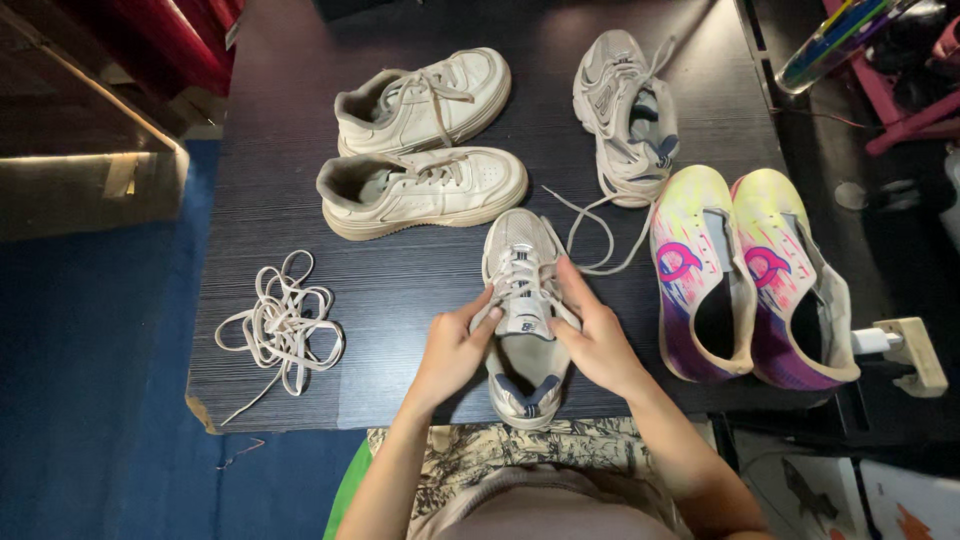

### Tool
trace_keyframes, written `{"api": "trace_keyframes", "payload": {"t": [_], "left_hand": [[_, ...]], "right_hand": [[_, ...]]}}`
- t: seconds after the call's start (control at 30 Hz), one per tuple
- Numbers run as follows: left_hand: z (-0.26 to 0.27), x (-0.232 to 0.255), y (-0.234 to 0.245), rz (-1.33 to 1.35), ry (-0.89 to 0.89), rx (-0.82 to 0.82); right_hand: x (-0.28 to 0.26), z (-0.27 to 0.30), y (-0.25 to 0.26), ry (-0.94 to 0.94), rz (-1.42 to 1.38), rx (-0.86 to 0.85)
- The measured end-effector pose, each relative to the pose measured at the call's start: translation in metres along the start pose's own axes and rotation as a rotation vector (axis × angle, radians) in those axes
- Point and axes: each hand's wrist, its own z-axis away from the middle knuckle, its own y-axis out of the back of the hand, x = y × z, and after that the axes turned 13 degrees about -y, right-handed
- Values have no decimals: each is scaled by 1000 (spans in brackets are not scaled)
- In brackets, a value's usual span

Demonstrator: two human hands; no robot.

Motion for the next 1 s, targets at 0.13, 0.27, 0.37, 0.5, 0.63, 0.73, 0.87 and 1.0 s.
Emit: {"api": "trace_keyframes", "payload": {"t": [0.13, 0.27, 0.37, 0.5, 0.63, 0.73, 0.87, 1.0], "left_hand": [[-2, -23, 4, 214, -79, -49], [-3, -37, 7, 356, -54, -116], [-2, -27, 7, 383, -185, -66], [2, -2, -2, -101, -50, 23], [9, 11, -19, -134, -223, 239], [9, 13, -22, -150, -193, 264], [8, 19, -22, -308, -262, 253], [11, 27, -22, -322, -539, 382]], "right_hand": [[24, -6, 10, 6, -207, -66], [38, -8, 16, -29, -272, -91], [37, -6, 15, 31, -244, -78], [25, 2, 4, -28, -304, -31], [6, 11, -9, -16, -132, 81], [-19, 18, -16, 2, -20, 185], [-55, 18, -15, 291, 341, 406], [-73, -8, -14, 490, 480, 205]]}}
